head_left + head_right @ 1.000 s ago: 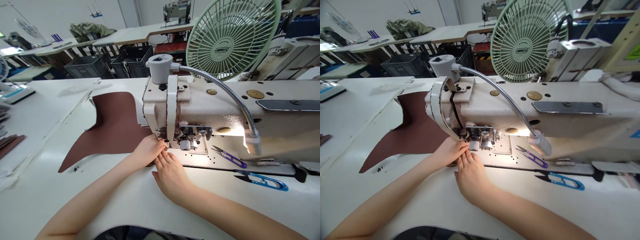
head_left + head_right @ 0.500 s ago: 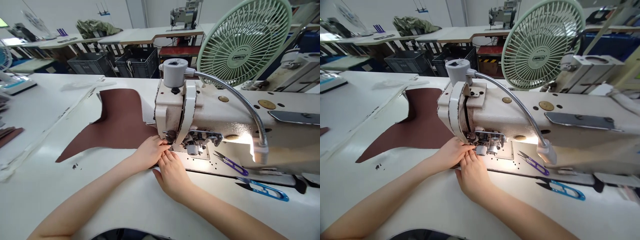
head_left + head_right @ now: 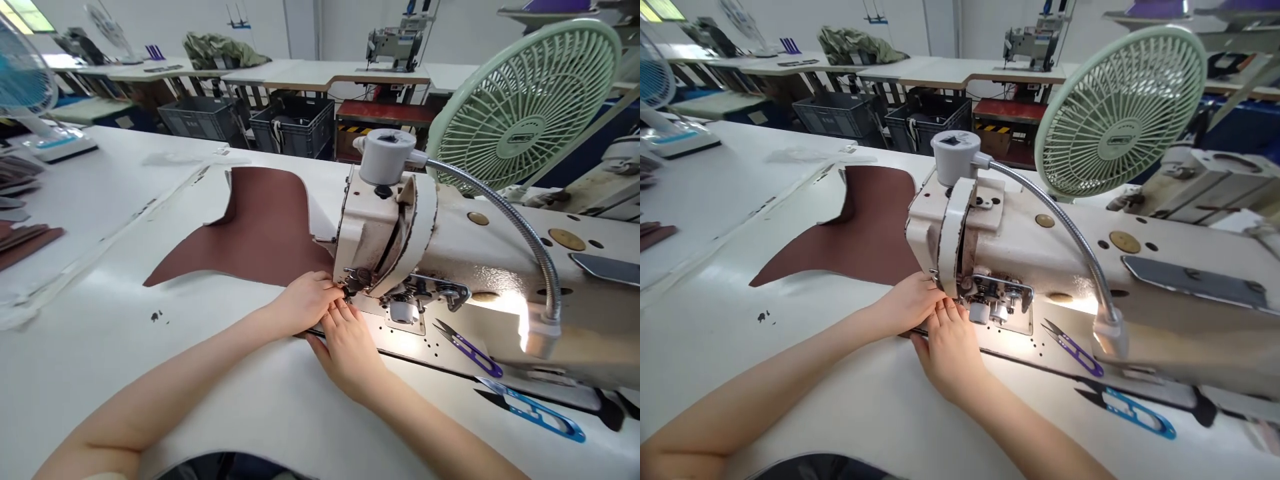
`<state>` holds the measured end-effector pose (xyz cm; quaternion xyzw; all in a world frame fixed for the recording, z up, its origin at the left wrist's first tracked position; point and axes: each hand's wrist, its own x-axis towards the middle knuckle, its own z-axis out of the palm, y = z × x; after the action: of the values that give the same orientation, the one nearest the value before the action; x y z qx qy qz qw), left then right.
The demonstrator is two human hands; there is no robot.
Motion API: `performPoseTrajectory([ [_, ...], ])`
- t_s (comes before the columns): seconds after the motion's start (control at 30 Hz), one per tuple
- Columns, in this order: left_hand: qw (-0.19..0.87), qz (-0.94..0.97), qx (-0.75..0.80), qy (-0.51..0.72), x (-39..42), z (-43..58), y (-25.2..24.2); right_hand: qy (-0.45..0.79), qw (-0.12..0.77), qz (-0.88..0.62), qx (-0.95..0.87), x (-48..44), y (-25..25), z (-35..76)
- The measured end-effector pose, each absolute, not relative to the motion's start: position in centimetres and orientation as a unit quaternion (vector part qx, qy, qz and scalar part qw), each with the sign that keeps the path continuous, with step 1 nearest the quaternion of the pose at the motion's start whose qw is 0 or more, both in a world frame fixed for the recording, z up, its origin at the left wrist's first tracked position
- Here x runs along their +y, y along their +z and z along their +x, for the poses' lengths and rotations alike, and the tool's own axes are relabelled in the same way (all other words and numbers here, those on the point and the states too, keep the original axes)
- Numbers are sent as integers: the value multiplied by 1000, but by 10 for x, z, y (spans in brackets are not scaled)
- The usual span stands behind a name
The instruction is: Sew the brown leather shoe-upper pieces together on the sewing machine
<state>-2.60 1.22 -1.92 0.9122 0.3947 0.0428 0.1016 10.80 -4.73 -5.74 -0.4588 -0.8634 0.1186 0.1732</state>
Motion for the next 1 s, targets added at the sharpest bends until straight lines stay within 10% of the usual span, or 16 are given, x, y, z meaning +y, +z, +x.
performPoseTrajectory([
  [1.0, -21, 852, 522, 34, 61, -93, -39, -4, 294, -334, -895, -46, -69, 114],
])
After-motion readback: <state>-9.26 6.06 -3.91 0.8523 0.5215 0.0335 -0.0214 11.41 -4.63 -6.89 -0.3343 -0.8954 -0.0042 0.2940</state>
